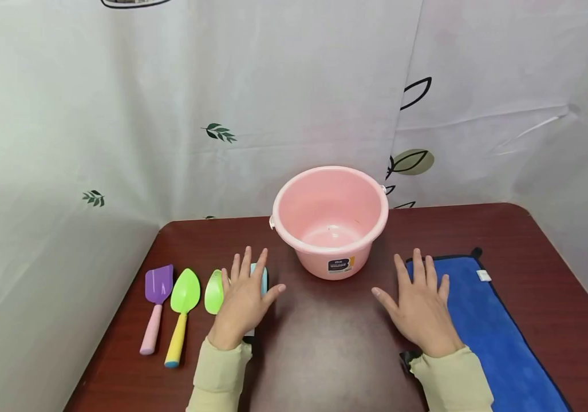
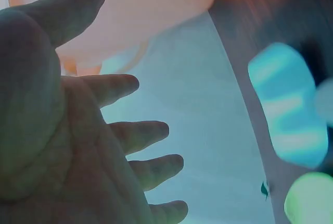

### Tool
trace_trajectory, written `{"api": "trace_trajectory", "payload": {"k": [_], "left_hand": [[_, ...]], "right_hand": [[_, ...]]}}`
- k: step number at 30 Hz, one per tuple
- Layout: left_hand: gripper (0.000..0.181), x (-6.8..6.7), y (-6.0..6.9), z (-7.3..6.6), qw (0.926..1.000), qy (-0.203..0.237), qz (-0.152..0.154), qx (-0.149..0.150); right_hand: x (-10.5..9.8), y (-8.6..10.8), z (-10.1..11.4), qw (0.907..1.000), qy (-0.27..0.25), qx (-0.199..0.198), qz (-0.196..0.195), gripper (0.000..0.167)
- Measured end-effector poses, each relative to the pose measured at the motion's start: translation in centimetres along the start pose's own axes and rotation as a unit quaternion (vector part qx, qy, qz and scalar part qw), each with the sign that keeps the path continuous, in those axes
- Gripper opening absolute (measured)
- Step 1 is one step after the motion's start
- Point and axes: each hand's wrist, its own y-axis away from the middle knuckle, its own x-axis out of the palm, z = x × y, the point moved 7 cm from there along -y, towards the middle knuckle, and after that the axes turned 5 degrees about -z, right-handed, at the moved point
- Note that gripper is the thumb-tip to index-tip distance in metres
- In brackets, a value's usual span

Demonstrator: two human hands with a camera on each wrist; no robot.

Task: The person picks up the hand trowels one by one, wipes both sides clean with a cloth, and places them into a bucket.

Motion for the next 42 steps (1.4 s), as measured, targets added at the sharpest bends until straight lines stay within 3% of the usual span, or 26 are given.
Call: {"api": "trace_trajectory", "payload": {"k": [6, 12, 26, 36, 42], "left_hand": [[0.081, -1.2, 0.1, 1.8, 0.9999, -0.007, 0.0, -0.013], [0.082, -2.4, 0.2, 3.8, 0.9989, -0.013, 0.023, -0.038], [0.084, -5.5, 1.1, 9.9, 0.9925, -0.032, 0.052, -0.105], [0.083, -7.4, 2.0, 13.8, 0.9865, -0.016, 0.085, -0.139], [0.077, -8.5, 2.5, 16.7, 0.9849, -0.019, 0.087, -0.148]], "right_hand": [[-0.6, 0.1, -0.8, 0.9999, 0.012, 0.002, -0.002, 0.089], [-1.1, 0.4, -1.9, 0.9996, 0.026, 0.005, 0.007, 0.089], [-2.1, 1.1, -4.9, 0.9984, 0.051, 0.014, 0.018, 0.089], [-2.5, 1.3, -6.6, 0.9988, 0.045, 0.015, 0.012, 0.088], [-3.3, 1.2, -8.2, 0.9977, 0.055, 0.032, 0.024, 0.09]]}}
